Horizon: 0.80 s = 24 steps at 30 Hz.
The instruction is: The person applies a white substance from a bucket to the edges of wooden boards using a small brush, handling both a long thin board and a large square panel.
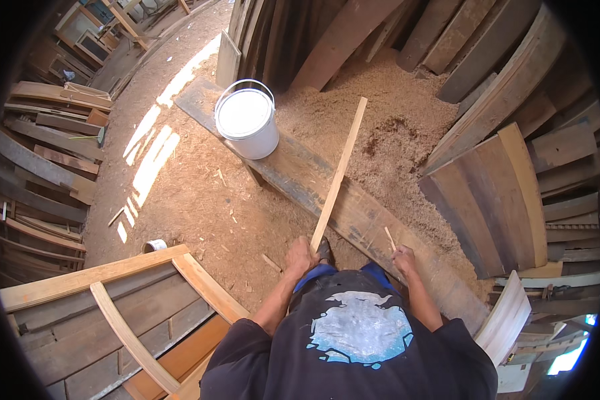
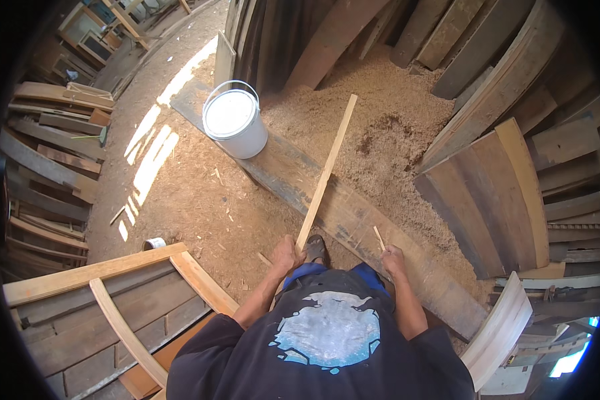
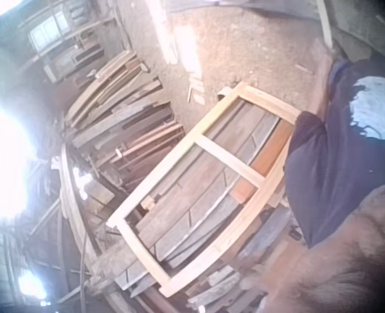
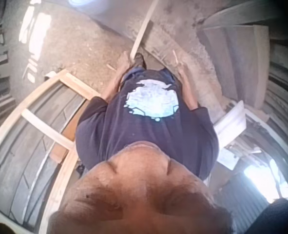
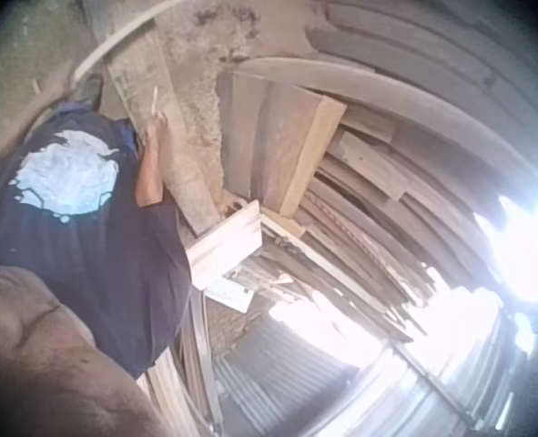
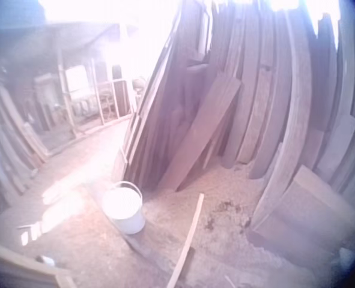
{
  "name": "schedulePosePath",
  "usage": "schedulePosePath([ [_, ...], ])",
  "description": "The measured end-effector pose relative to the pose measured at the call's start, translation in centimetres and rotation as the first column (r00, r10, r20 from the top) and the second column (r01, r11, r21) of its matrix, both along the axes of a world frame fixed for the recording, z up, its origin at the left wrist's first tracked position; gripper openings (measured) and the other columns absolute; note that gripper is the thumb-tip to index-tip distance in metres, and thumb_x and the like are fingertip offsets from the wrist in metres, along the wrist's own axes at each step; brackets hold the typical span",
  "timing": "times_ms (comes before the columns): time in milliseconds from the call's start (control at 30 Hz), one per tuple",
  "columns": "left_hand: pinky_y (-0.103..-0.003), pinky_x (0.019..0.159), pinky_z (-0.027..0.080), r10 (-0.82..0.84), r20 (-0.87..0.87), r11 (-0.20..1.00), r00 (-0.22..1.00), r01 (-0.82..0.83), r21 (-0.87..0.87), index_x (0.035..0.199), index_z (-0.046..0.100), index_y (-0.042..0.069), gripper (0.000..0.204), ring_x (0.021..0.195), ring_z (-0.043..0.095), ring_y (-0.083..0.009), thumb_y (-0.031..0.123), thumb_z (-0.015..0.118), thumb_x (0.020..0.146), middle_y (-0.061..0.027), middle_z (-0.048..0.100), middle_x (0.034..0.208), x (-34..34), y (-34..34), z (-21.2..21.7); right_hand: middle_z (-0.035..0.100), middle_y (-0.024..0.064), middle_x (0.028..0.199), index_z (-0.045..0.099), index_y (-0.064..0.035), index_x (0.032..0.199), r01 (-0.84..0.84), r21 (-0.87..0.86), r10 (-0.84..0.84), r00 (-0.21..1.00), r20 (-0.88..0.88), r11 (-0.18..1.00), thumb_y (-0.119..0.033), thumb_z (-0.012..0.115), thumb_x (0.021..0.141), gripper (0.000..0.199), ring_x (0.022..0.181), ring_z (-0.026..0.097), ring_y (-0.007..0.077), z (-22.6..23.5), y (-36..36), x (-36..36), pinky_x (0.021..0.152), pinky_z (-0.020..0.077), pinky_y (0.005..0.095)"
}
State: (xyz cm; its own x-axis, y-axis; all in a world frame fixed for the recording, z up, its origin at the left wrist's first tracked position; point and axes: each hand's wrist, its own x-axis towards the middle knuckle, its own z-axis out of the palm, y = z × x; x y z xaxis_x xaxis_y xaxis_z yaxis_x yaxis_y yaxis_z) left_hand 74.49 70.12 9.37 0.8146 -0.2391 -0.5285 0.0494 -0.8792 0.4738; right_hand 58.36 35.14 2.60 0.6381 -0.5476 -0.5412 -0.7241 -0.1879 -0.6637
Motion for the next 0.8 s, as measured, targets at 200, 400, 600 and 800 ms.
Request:
schedulePosePath([
  [200,-0.048,0.081,0.055,-0.067,0.114,0.994,0.991,0.076,-0.076,0.116,0.055,0.002,0.053,0.096,0.068,-0.0388,0.034,0.081,0.082,-0.0230,0.067,0.102,1.2,0.8,-1.1,0.062,0.0038,0.065,0.067,-0.0024,0.085,0.166,0.116,-0.166,0.986,-0.012,0.979,-0.007,0.056,0.087,0.012,0.054,0.056,0.0120,0.2,1.3,0.8,0.049,0.0415,0.0277],
  [400,-0.035,0.061,0.053,0.071,-0.527,0.602,0.847,-0.457,-0.654,0.114,0.059,0.006,0.042,0.068,0.062,-0.0188,0.045,0.045,0.107,-0.0064,0.061,0.079,2.3,3.3,-5.6,0.061,0.0022,0.066,0.065,-0.0059,0.084,0.171,0.184,-0.146,0.979,-0.145,0.968,-0.006,0.053,0.088,0.012,0.050,0.052,0.0101,0.7,1.1,1.9,0.044,0.0372,0.0270],
  [600,-0.033,0.045,0.043,-0.024,-0.918,0.399,0.397,-0.838,-0.373,0.120,0.060,0.007,0.057,0.051,0.053,-0.0202,0.056,0.033,0.107,-0.0070,0.053,0.068,3.9,1.9,-1.8,0.062,-0.0006,0.069,0.065,-0.0073,0.090,0.187,0.170,-0.176,0.981,-0.077,0.968,-0.009,0.052,0.095,0.013,0.052,0.052,0.0075,-0.9,1.0,0.9,0.046,0.0391,0.0250],
  [800,-0.034,0.045,0.042,-0.064,-0.902,0.407,0.426,-0.814,-0.413,0.120,0.061,0.008,0.058,0.051,0.054,-0.0201,0.057,0.032,0.107,-0.0079,0.054,0.068,4.1,2.3,-2.1,0.061,-0.0018,0.069,0.066,-0.0081,0.093,0.202,0.179,-0.195,0.979,-0.055,0.963,-0.013,0.053,0.097,0.015,0.052,0.051,0.0068,-1.1,1.1,0.7,0.046,0.0383,0.0241],
])
